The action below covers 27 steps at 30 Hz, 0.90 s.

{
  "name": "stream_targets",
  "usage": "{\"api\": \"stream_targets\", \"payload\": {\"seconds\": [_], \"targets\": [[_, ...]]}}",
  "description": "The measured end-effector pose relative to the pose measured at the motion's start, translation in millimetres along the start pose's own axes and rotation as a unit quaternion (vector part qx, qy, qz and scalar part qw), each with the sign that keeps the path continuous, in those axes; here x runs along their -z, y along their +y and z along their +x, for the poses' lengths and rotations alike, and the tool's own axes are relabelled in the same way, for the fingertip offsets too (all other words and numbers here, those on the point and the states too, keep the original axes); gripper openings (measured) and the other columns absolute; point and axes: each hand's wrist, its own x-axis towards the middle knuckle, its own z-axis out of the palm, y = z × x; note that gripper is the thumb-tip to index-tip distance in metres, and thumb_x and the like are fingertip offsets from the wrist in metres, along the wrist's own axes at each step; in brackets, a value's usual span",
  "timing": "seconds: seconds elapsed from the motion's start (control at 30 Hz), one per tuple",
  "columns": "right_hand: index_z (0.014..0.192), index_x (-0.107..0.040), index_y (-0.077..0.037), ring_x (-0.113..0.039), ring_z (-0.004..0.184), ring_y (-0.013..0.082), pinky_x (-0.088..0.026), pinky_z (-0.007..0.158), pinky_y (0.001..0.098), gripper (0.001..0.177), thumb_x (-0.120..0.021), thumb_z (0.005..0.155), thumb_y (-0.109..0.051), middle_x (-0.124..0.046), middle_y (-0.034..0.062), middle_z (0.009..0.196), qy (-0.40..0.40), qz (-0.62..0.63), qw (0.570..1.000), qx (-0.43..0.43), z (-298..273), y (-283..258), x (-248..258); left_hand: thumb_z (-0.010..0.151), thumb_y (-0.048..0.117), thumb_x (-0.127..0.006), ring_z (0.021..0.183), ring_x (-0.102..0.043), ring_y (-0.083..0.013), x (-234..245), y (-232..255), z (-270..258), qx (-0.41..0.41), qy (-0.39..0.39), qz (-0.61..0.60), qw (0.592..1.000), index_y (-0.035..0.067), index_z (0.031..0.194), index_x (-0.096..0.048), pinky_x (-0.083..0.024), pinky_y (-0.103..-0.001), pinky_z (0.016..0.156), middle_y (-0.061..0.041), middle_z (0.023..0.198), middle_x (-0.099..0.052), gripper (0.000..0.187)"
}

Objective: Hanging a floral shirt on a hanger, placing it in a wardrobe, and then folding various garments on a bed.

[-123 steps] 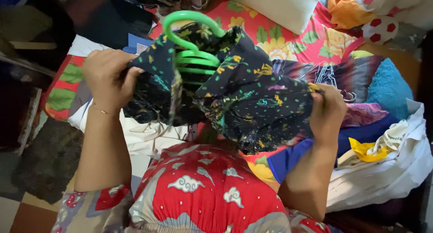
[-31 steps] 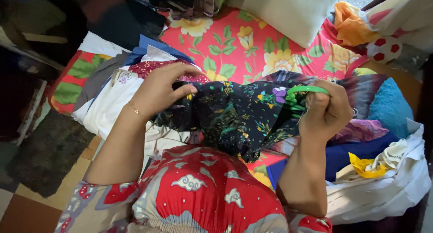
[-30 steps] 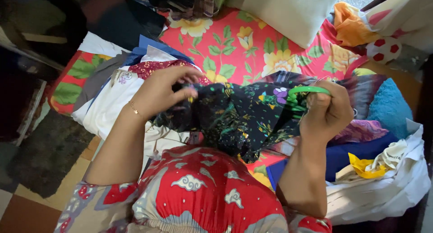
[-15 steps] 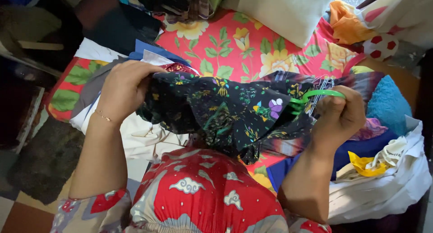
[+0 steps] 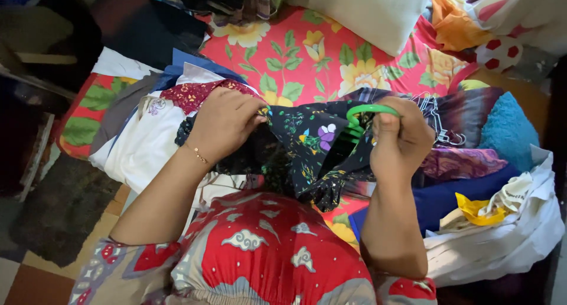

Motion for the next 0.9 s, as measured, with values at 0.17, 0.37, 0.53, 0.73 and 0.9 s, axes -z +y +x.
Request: {"api": "stream_targets", "payload": {"seconds": [0.17,0.37,0.53,0.73,0.9], "targets": [[0.107,-0.066,0.001,-0.050,0.060,0.0049,-0.038,0.058,0.0212,0.033,-0.062,0.115,-0.031,-0.056,0.0005,0.075,-0.043,-0.056,0.997,-0.032,8,-7,-3,0.086,0.025,-0.080,0.085,-0.063,-0.0280,0,-5,3,0.020,0.012,0.018,1.000,0.010,0.095,-0.068,-0.045,-0.043,0.075,-0.005,0.085,-0.066,0.021],[0.114,-0.069,0.000,-0.061,0.076,0.0114,-0.048,0.071,0.0260,0.036,-0.061,0.111,-0.035,-0.064,0.0057,0.088,-0.096,-0.140,0.985,-0.028,17,-14,-3,0.086,0.026,-0.079,0.082,-0.065,-0.0265,-3,-18,-1,0.017,0.004,0.009,1.000,0.012,0.091,-0.071,-0.045,-0.043,0.071,-0.004,0.084,-0.069,0.017],[0.134,-0.059,0.002,-0.063,0.111,0.0262,-0.050,0.096,0.0355,0.051,-0.065,0.105,-0.040,-0.064,0.0159,0.121,-0.180,-0.195,0.963,0.039,34,-11,22,0.090,0.023,-0.080,0.079,-0.066,-0.0294,-3,-41,-13,0.050,0.077,0.017,0.996,0.011,0.092,-0.073,-0.046,-0.044,0.071,-0.006,0.085,-0.071,0.014],[0.131,-0.063,0.001,-0.064,0.106,0.0364,-0.050,0.091,0.0395,0.052,-0.077,0.091,-0.028,-0.067,0.0210,0.118,-0.271,-0.297,0.915,-0.038,1,59,55,0.092,0.019,-0.080,0.081,-0.066,-0.0328,9,-58,-16,0.088,0.109,0.024,0.990,0.009,0.094,-0.073,-0.048,-0.044,0.073,-0.010,0.087,-0.070,0.012],[0.115,-0.069,0.000,-0.067,0.084,0.0321,-0.053,0.078,0.0373,0.031,-0.077,0.092,-0.020,-0.069,0.0178,0.098,-0.175,-0.299,0.931,-0.113,-25,73,46,0.092,0.020,-0.080,0.079,-0.067,-0.0338,7,-59,-5,0.080,0.081,0.022,0.993,0.009,0.095,-0.075,-0.050,-0.045,0.071,-0.011,0.085,-0.070,0.013]]}}
